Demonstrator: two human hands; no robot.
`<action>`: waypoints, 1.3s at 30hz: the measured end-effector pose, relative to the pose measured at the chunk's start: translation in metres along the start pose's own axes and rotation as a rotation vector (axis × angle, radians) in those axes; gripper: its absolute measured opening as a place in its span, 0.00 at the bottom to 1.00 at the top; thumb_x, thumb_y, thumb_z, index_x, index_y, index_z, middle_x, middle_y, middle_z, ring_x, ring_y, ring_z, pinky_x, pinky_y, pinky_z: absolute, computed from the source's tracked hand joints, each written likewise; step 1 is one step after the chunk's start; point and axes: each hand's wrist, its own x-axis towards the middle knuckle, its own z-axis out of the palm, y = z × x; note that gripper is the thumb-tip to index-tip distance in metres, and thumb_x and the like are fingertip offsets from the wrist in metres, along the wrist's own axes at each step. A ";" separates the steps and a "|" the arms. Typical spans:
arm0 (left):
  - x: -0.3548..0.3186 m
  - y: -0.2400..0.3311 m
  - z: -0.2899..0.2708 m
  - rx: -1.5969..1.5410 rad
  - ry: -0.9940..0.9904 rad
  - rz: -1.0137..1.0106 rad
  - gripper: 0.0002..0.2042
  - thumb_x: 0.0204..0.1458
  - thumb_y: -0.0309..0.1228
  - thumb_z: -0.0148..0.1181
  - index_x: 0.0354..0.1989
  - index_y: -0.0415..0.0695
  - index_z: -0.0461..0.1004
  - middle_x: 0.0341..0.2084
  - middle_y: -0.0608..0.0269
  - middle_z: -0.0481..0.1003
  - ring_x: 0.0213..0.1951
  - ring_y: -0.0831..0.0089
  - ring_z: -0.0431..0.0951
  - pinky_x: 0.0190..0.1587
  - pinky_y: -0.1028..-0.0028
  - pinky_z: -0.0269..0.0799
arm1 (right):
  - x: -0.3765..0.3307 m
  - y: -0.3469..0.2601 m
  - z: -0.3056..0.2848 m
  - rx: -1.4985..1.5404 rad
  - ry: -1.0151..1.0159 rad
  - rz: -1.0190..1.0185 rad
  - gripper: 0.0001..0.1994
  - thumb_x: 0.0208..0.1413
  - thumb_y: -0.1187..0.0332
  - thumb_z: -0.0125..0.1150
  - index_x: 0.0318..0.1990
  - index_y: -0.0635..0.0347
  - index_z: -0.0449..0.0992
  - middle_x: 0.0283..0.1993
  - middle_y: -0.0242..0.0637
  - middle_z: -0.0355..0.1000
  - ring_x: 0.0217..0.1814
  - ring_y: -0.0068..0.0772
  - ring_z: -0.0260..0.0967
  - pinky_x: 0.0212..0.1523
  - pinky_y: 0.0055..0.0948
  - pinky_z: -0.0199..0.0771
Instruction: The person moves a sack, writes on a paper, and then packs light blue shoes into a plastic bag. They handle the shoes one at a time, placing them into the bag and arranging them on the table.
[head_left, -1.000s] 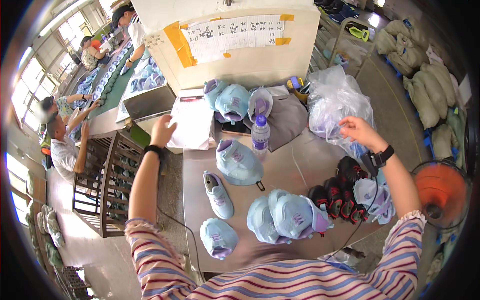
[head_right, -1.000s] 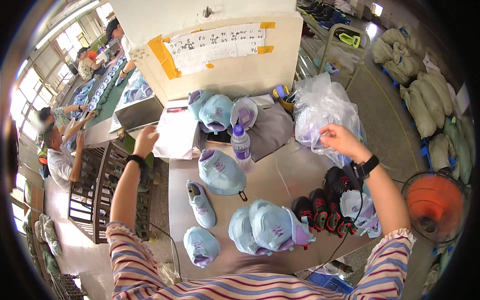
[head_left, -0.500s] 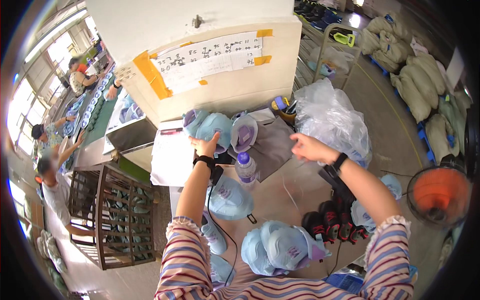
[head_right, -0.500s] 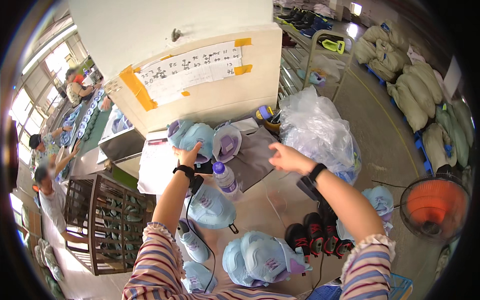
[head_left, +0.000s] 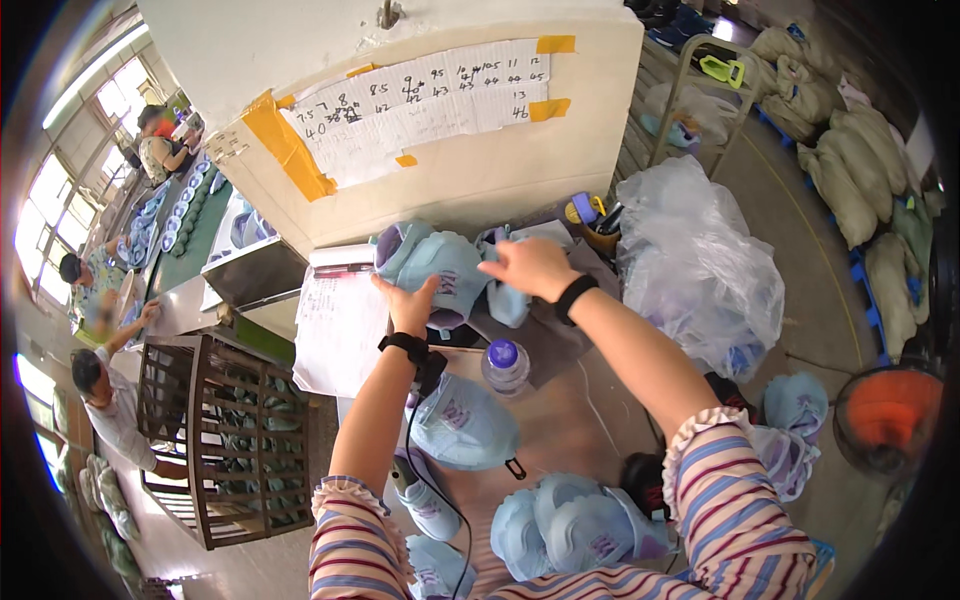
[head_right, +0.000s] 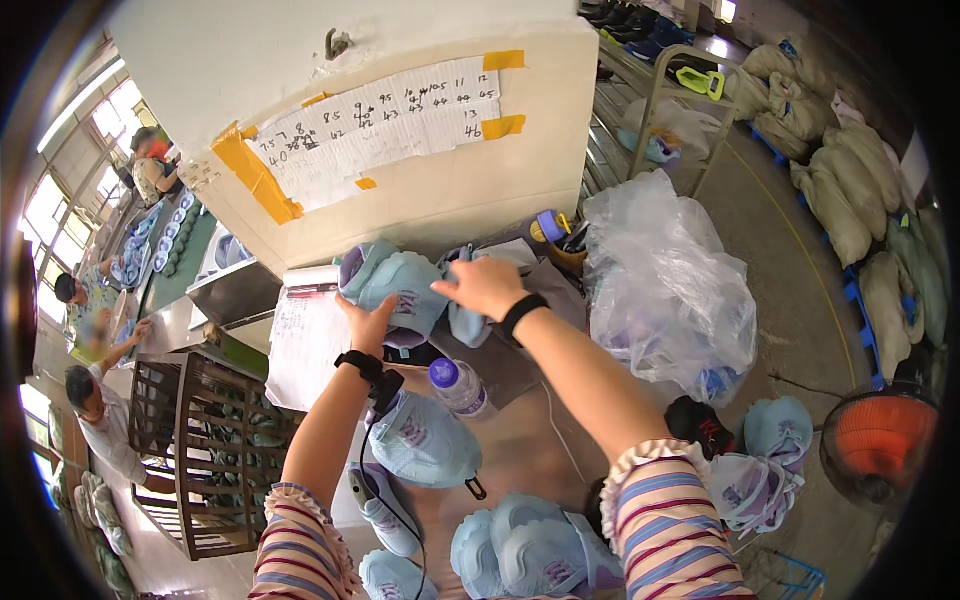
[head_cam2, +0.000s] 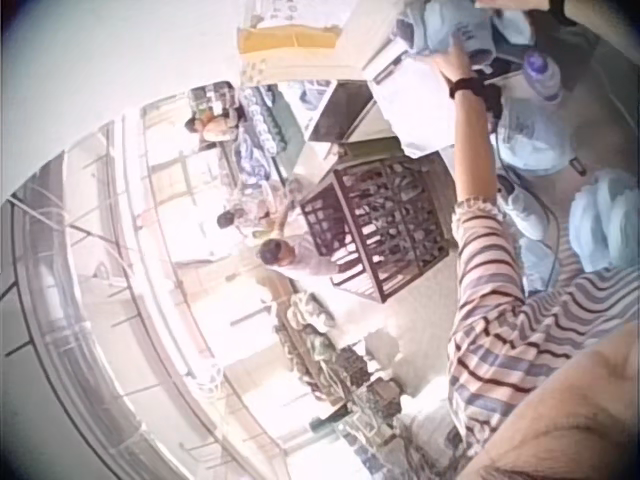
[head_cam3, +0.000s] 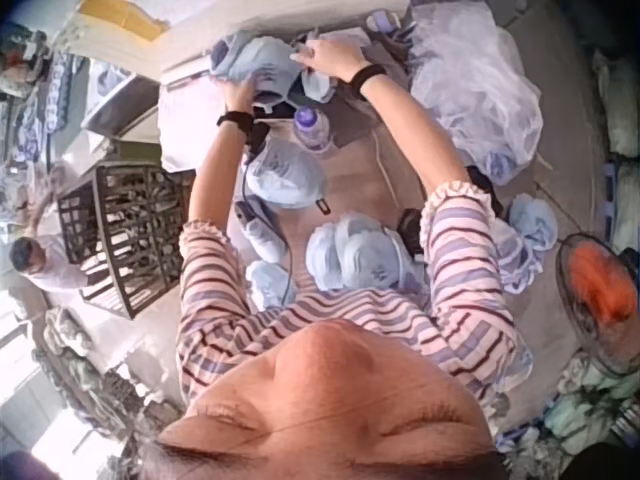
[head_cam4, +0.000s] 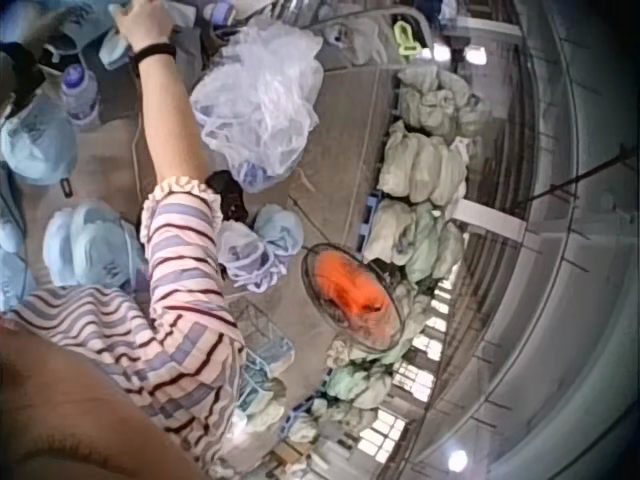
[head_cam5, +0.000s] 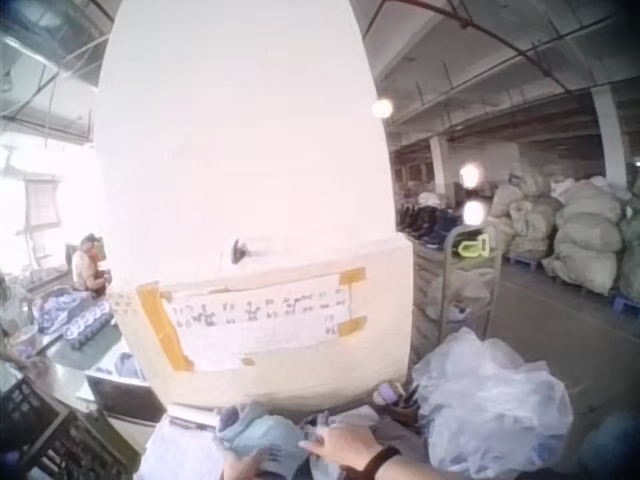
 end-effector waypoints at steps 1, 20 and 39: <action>0.006 -0.004 -0.004 0.044 -0.010 0.017 0.55 0.34 0.30 0.70 0.64 0.32 0.31 0.57 0.38 0.57 0.57 0.54 0.62 0.58 0.67 0.58 | -0.001 0.015 0.002 0.150 0.038 0.074 0.22 0.44 0.43 0.59 0.25 0.55 0.74 0.23 0.42 0.73 0.27 0.48 0.72 0.27 0.44 0.70; -0.098 0.138 -0.125 -0.693 -0.012 0.174 0.28 0.53 0.23 0.56 0.61 0.39 0.51 0.47 0.57 0.68 0.46 0.70 0.71 0.49 0.69 0.67 | -0.084 0.079 -0.080 1.504 0.428 0.337 0.22 0.44 0.80 0.43 0.50 0.70 0.68 0.45 0.39 0.70 0.47 0.31 0.67 0.49 0.27 0.66; -0.346 0.084 -0.179 -0.799 -0.056 -0.274 0.32 0.53 0.22 0.56 0.63 0.42 0.46 0.53 0.54 0.63 0.51 0.67 0.67 0.53 0.67 0.65 | -0.401 0.010 -0.071 1.190 -0.483 0.639 0.17 0.54 0.80 0.48 0.52 0.66 0.68 0.42 0.34 0.71 0.44 0.24 0.68 0.46 0.25 0.68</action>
